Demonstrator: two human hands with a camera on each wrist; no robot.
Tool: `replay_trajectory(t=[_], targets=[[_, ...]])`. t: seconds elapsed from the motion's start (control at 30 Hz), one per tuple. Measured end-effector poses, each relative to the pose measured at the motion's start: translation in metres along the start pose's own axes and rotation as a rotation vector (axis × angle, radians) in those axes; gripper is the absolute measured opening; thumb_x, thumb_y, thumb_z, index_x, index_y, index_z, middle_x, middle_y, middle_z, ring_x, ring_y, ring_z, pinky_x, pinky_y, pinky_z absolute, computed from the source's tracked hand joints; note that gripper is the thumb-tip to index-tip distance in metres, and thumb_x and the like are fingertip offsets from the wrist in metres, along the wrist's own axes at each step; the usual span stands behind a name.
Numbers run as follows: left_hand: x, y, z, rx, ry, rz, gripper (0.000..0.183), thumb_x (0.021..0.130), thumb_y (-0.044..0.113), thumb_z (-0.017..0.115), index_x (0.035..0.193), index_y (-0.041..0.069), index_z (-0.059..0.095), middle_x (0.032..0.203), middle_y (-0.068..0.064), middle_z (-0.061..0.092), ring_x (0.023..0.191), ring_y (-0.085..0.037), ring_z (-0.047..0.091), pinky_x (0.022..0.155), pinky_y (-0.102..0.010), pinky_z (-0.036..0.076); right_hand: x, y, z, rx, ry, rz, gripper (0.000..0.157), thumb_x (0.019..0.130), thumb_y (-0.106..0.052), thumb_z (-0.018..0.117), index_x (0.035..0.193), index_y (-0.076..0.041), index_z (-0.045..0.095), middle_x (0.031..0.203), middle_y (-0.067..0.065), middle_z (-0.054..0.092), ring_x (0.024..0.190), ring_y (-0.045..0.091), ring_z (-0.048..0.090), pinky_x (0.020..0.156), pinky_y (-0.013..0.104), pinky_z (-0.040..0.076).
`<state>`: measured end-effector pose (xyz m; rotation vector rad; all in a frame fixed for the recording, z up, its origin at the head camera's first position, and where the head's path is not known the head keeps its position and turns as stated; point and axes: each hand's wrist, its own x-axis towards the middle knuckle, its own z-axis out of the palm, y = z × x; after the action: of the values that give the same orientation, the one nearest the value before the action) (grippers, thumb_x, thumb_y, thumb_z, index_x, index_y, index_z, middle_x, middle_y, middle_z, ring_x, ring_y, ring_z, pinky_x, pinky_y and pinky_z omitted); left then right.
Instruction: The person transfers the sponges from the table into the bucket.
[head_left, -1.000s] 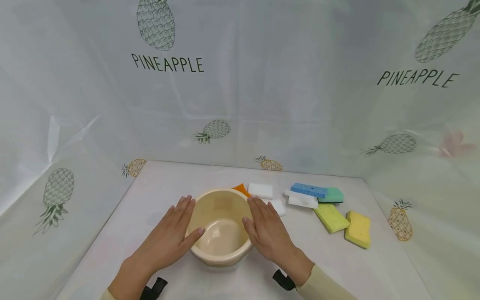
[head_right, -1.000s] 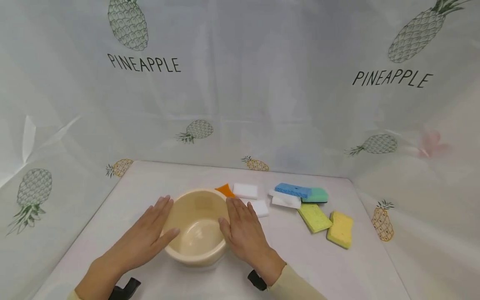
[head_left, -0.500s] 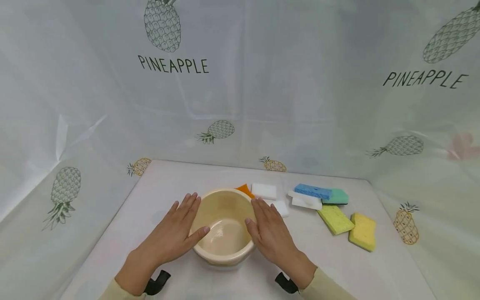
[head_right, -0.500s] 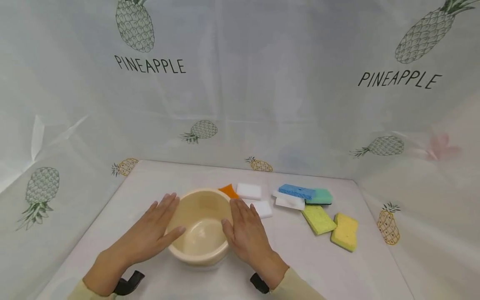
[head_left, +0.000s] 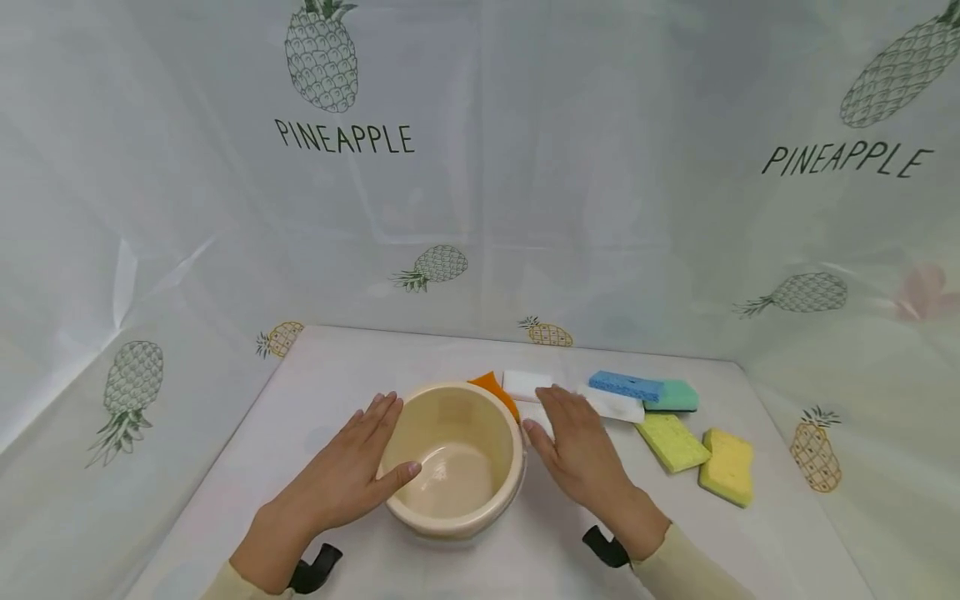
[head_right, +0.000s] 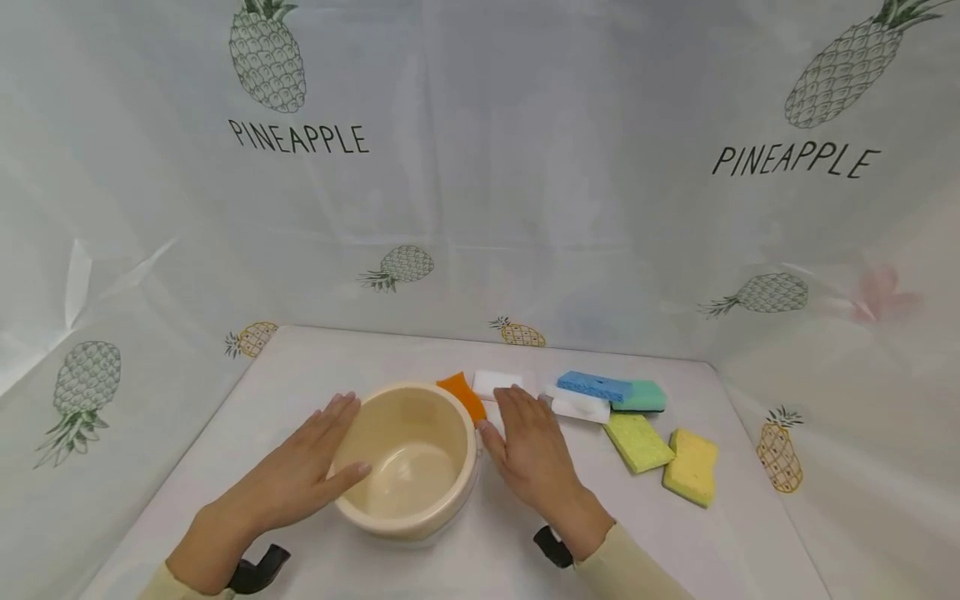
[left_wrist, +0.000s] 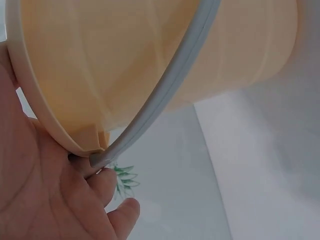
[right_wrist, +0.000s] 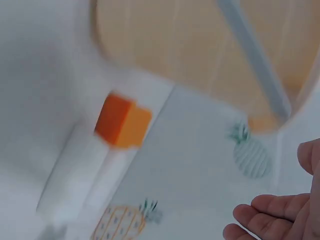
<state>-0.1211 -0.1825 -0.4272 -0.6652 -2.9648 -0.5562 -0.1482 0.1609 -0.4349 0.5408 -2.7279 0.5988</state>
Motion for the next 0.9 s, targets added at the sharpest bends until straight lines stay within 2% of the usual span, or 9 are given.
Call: replay_trajectory(t=[0.1, 0.27, 0.4, 0.5, 0.67, 0.9], targets=[[-0.001, -0.001, 0.0, -0.001, 0.0, -0.005, 0.094, 0.103, 0.068, 0.049, 0.166, 0.001, 0.026, 0.175, -0.014, 0.024, 0.163, -0.032, 0.021, 0.13, -0.055, 0.025, 0.008, 0.024, -0.009, -0.059, 0.026, 0.012, 0.059, 0.106, -0.036, 0.064, 0.147, 0.005, 0.055, 0.148, 0.025, 0.059, 0.141, 0.044, 0.053, 0.12, 0.063, 0.039], [-0.004, -0.002, -0.001, -0.011, 0.004, -0.008, 0.094, 0.103, 0.067, 0.051, 0.166, 0.0, 0.028, 0.174, -0.015, 0.026, 0.162, -0.034, 0.023, 0.13, -0.055, 0.026, 0.019, 0.057, -0.017, -0.143, 0.061, -0.041, 0.055, 0.1, -0.025, 0.072, 0.141, 0.011, 0.057, 0.138, 0.029, 0.062, 0.131, 0.048, 0.058, 0.112, 0.062, 0.048], [-0.004, -0.001, -0.001, -0.02, -0.005, -0.007, 0.095, 0.103, 0.067, 0.051, 0.166, 0.001, 0.027, 0.174, -0.015, 0.026, 0.162, -0.034, 0.023, 0.13, -0.054, 0.026, 0.024, 0.075, -0.015, -0.202, 0.09, -0.101, 0.053, 0.096, -0.022, 0.076, 0.134, 0.012, 0.06, 0.131, 0.03, 0.065, 0.124, 0.048, 0.061, 0.109, 0.06, 0.05], [-0.003, -0.001, 0.0, -0.018, -0.004, -0.005, 0.095, 0.103, 0.067, 0.051, 0.166, 0.001, 0.027, 0.174, -0.015, 0.027, 0.162, -0.033, 0.022, 0.13, -0.054, 0.025, 0.026, 0.088, -0.009, -0.28, 0.081, -0.172, 0.054, 0.093, -0.022, 0.08, 0.13, 0.012, 0.062, 0.127, 0.028, 0.067, 0.12, 0.046, 0.063, 0.107, 0.059, 0.052], [0.0, -0.001, -0.001, 0.0, 0.0, 0.006, 0.095, 0.103, 0.067, 0.052, 0.165, 0.0, 0.028, 0.174, -0.016, 0.026, 0.163, -0.034, 0.022, 0.13, -0.056, 0.023, 0.03, 0.105, 0.001, -0.385, -0.003, -0.267, 0.056, 0.087, -0.024, 0.086, 0.128, 0.007, 0.063, 0.126, 0.022, 0.068, 0.12, 0.04, 0.064, 0.108, 0.055, 0.052], [0.004, 0.0, -0.001, 0.02, 0.001, 0.011, 0.095, 0.103, 0.067, 0.051, 0.166, 0.0, 0.025, 0.175, -0.015, 0.022, 0.163, -0.034, 0.02, 0.131, -0.056, 0.02, 0.036, 0.117, 0.012, -0.495, -0.172, -0.291, 0.064, 0.086, -0.039, 0.085, 0.132, 0.0, 0.062, 0.132, 0.015, 0.065, 0.126, 0.035, 0.06, 0.115, 0.056, 0.048]])
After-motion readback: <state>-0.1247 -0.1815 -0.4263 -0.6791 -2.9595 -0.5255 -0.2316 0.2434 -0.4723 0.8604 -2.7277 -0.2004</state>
